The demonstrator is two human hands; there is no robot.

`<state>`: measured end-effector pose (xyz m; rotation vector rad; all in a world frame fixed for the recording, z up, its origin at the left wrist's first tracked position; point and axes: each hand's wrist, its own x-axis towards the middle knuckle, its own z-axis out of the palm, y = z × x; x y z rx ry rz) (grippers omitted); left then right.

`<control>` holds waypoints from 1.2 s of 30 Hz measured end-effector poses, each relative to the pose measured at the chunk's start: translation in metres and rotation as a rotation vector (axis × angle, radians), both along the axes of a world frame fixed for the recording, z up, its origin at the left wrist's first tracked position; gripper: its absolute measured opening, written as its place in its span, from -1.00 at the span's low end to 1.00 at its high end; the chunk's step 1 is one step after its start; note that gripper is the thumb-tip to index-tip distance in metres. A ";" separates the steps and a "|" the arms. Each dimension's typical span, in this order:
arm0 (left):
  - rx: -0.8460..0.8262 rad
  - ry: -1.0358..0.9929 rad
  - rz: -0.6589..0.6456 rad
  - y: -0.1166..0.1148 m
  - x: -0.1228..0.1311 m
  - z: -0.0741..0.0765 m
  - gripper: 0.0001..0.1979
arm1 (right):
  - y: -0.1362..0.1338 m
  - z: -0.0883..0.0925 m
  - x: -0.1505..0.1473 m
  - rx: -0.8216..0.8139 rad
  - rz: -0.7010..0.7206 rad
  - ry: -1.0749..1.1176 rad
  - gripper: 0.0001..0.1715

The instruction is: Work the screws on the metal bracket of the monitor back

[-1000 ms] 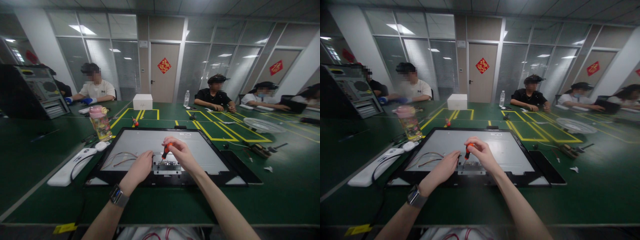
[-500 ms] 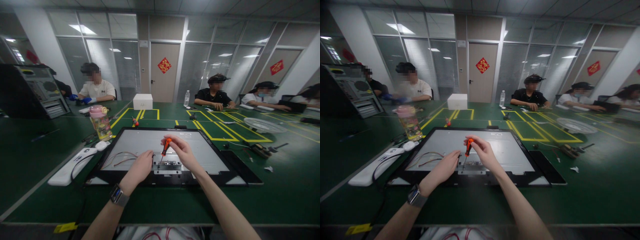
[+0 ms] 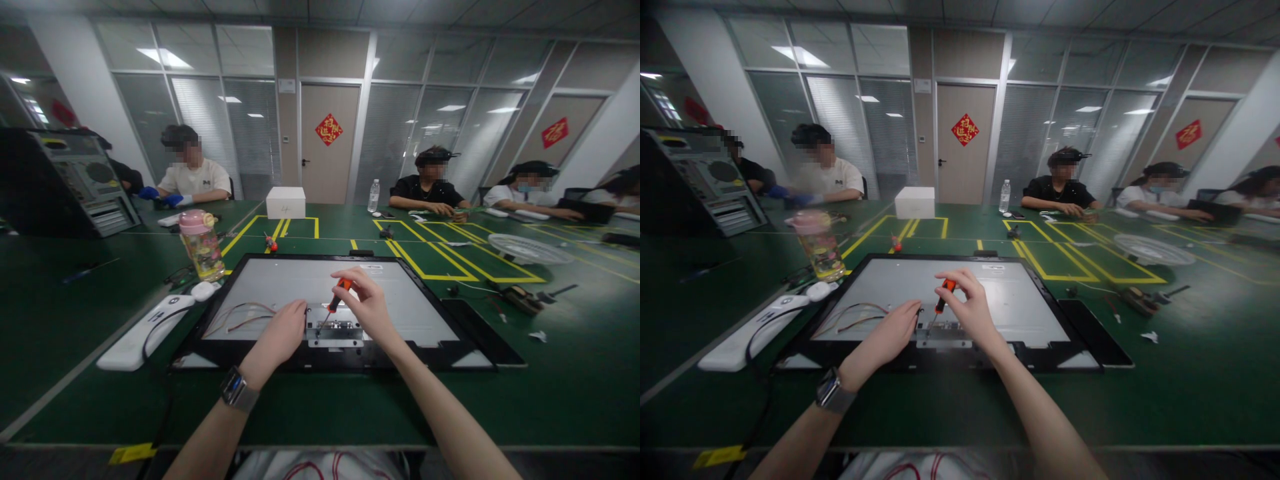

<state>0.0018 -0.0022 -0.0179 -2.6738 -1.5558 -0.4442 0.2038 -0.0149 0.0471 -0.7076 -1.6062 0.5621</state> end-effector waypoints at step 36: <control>0.034 0.000 -0.011 0.003 -0.001 -0.006 -0.59 | 0.000 -0.001 -0.007 -0.391 0.477 0.358 -0.64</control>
